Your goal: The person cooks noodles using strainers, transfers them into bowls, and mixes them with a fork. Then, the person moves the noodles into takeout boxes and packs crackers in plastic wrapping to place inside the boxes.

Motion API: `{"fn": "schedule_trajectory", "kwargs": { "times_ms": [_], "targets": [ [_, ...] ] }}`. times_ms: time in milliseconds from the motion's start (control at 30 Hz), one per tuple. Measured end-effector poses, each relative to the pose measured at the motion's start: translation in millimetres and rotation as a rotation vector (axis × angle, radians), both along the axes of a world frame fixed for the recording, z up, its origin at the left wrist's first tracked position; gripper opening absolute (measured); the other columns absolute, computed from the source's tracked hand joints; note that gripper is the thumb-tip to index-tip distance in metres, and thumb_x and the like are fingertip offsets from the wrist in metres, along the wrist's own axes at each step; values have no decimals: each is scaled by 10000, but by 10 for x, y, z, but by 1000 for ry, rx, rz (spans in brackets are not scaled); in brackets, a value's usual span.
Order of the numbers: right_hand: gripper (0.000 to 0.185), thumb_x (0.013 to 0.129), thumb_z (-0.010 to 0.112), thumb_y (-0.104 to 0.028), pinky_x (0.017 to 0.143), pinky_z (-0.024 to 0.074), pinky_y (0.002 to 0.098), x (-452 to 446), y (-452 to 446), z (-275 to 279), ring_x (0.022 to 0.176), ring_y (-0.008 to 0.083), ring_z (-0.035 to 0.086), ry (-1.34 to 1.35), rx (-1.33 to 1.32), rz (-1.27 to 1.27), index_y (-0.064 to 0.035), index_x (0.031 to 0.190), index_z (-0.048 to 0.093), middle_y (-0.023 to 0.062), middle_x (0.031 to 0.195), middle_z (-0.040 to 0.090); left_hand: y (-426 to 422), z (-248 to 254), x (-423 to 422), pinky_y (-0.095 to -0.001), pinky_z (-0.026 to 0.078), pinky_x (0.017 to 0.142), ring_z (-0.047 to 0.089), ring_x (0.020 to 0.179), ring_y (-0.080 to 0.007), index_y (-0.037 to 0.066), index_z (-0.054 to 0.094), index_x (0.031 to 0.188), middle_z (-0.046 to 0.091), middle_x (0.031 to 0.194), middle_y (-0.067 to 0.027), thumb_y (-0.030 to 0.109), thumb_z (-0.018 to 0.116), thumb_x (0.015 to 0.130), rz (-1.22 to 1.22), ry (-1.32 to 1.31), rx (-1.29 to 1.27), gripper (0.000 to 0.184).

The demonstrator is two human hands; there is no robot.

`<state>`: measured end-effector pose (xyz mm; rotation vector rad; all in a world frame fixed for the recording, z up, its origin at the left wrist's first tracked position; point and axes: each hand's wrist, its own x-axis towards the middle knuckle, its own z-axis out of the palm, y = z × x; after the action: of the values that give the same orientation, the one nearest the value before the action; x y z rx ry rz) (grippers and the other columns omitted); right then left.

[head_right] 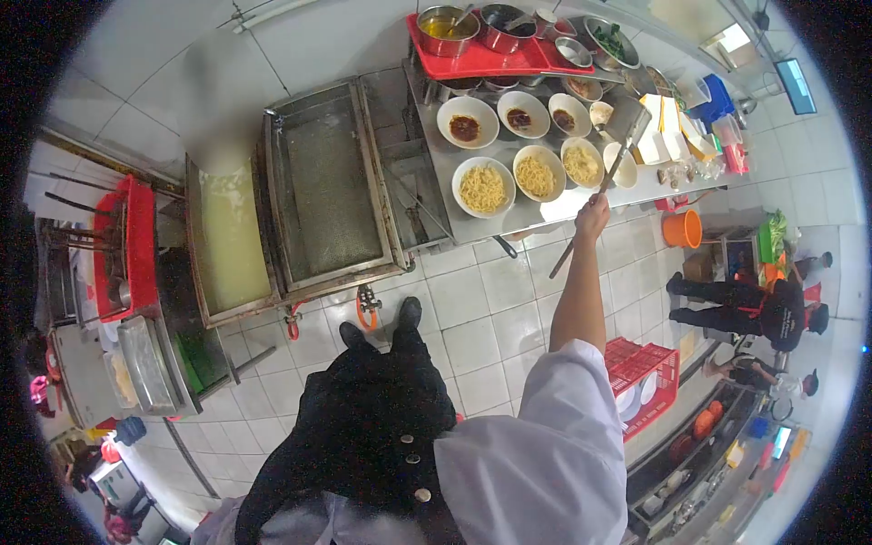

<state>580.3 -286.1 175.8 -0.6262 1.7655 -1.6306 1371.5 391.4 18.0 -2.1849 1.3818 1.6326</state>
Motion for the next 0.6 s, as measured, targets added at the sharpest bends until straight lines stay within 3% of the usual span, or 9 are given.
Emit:
{"fn": "schedule_trajectory", "kwargs": {
  "times_ms": [133,267,300,333,367,400,433,467,600],
  "targets": [
    [316,1075,494,-386,368,262,267,16,71,-24,411,82,343,105,6,7,-154,863,530,-54,602,420,-9,-93,95,-530,577,944,718,1040,-414,74,755,1190,758,1090,-217,296,711,898,13,30,-23,369],
    [117,1068,517,-244,436,333,248,483,326,187,516,71,415,157,-33,108,-180,972,536,-59,718,473,99,-188,322,-537,572,961,711,1050,-423,75,756,1206,758,1098,-221,307,723,895,-108,51,-111,390],
    [32,1070,540,-203,475,362,236,650,490,249,576,60,437,60,6,123,-194,1040,534,-67,781,486,203,-218,351,-539,570,965,709,1052,-425,75,756,1211,757,1100,-222,309,726,895,-152,38,-140,395],
    [20,1080,549,-215,475,362,235,1021,727,317,575,56,430,93,9,133,-202,1068,540,-71,781,477,353,-396,378,-538,574,960,702,1042,-427,67,735,1249,759,1107,-199,336,747,891,-263,37,-139,448],
    [15,1090,547,-222,473,357,229,1288,946,312,561,48,415,67,-19,270,-213,1080,540,-72,763,458,535,-448,368,-531,579,933,697,1039,-431,73,724,1255,757,1119,-181,368,785,866,-67,97,-124,492],
    [129,1104,546,-289,452,330,223,1888,1134,591,539,41,395,-34,59,286,-216,999,529,-85,730,432,730,-696,293,-527,585,882,703,1004,-420,104,730,1209,758,1075,-170,392,774,869,-206,32,-366,448],
    [245,1118,544,-356,432,304,216,2539,1324,921,517,34,375,-133,139,297,-219,917,518,-97,697,407,779,-806,199,-518,590,841,716,969,-407,123,739,1125,760,1007,-169,407,752,879,-193,34,-182,376],
    [323,1125,526,-402,404,253,217,2762,1543,869,491,29,348,-183,74,672,-217,861,503,-109,680,397,883,-762,86,-522,588,828,720,935,-410,121,747,1044,754,934,-170,415,734,874,-104,136,-541,340],
    [235,1109,568,-373,403,214,207,4823,2078,1105,495,-1,332,-169,365,1035,-216,935,545,-111,675,404,973,-1008,-299,-504,580,913,742,1026,-386,106,795,1106,782,1084,-206,476,731,881,319,117,-74,438]
  ]
}}
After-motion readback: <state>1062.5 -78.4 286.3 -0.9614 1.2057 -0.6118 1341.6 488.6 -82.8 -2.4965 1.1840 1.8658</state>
